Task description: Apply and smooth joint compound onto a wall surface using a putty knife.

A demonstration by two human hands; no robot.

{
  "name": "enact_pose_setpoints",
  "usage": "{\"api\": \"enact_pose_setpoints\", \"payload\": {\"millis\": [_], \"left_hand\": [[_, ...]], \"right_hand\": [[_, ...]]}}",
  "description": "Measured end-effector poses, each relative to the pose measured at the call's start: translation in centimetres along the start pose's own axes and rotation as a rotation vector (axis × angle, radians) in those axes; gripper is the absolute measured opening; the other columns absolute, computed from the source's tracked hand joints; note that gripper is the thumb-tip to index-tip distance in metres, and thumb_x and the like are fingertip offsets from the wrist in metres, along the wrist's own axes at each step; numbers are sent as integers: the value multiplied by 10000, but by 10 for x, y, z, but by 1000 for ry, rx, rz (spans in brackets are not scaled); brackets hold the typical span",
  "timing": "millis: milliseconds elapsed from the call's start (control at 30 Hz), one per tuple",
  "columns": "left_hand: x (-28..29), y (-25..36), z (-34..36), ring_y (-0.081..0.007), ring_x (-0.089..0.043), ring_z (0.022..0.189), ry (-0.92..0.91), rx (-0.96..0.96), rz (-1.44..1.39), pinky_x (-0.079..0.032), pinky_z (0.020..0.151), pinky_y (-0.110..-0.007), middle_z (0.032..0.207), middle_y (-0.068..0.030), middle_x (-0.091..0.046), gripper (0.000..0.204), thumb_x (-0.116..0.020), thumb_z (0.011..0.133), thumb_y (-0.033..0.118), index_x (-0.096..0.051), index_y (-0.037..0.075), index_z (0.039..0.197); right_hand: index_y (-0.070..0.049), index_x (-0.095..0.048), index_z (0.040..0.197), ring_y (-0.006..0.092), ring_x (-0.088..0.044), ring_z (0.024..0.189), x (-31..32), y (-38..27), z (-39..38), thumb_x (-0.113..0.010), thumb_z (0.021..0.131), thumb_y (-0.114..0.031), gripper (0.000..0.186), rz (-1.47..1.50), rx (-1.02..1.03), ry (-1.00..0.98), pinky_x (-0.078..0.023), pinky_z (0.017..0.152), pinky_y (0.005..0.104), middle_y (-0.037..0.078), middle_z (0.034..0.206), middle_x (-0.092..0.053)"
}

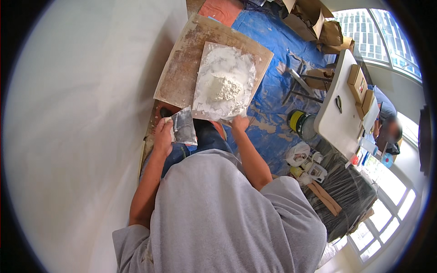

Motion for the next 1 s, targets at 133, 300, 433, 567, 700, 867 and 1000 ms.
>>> {"api": "enact_pose_setpoints", "payload": {"millis": [133, 300, 433, 567, 700, 867, 1000], "left_hand": [[-24, -1, 7, -94, -616, 847, -73, 20, 7, -492, 768, -260, 945, 1, -661, 144, -518, 1028, 147, -634, 68, 1060], [1, -4, -2, -91, -611, 841, -9, 50, 7, -493, 762, -257, 945, 1, -657, 134, -519, 1028, 144, -628, 68, 1048], [-2, -8, 8, -92, -657, 793, -74, -26, 1, -544, 644, -268, 959, 5, -668, 167, -515, 1033, 181, -603, 88, 1141], [-3, -8, 6, -101, -658, 817, -76, -12, 60, -547, 683, -276, 964, -6, -671, 167, -512, 1033, 171, -609, 79, 1135], [-1, -10, 3, -114, -662, 830, -59, -4, -11, -548, 722, -285, 970, -14, -675, 175, -514, 1034, 172, -612, 71, 1138], [-6, -10, 2, -93, -598, 868, -62, 15, 8, -483, 784, -268, 948, 6, -648, 141, -523, 1026, 143, -637, 65, 1053], [-7, -10, 1, -90, -598, 851, -69, -15, 72, -483, 766, -265, 952, 4, -650, 146, -521, 1028, 151, -637, 67, 1054]], "right_hand": [[117, -601, 1035, 325, -693, 799, -33, -55, 33, -618, 872, -76, 253, -51, 137, 34, -633, 626, 453, 233, 966, -653], [120, -500, 1183, 353, -675, 818, -38, -178, -48, -558, 889, -17, 330, 648, -125, -109, -635, 608, 479, 229, 1100, -593], [164, -445, 1189, 348, -656, 897, -26, -209, -27, -524, 913, -10, 336, 799, -118, -149, -672, 627, 479, 268, 1177, -519], [136, -532, 1070, 391, -672, 919, -14, -258, -16, -525, 912, -14, 218, 592, 219, -328, -665, 656, 506, 222, 1028, -592], [19, -651, 1138, 396, -684, 915, 31, -320, -65, -535, 903, -32, 267, -308, 953, -36, -608, 753, 440, 194, 1022, -683], [-152, -664, 1261, 348, -626, 1049, 24, -309, -136, -533, 869, -2, 440, -591, 1390, -35, -535, 871, 431, 117, 1172, -659], [-161, -672, 1244, 347, -619, 1031, 7, -264, -128, -551, 843, 4, 450, -791, 1276, -109, -544, 851, 446, 106, 1159, -656]]}}
Point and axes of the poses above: each hand's wrist, its own z-axis towards the middle knuckle, its own x-axis out of the back of the hand, y = z × x, the point moved 10 cm from there along z, towards the middle knuckle
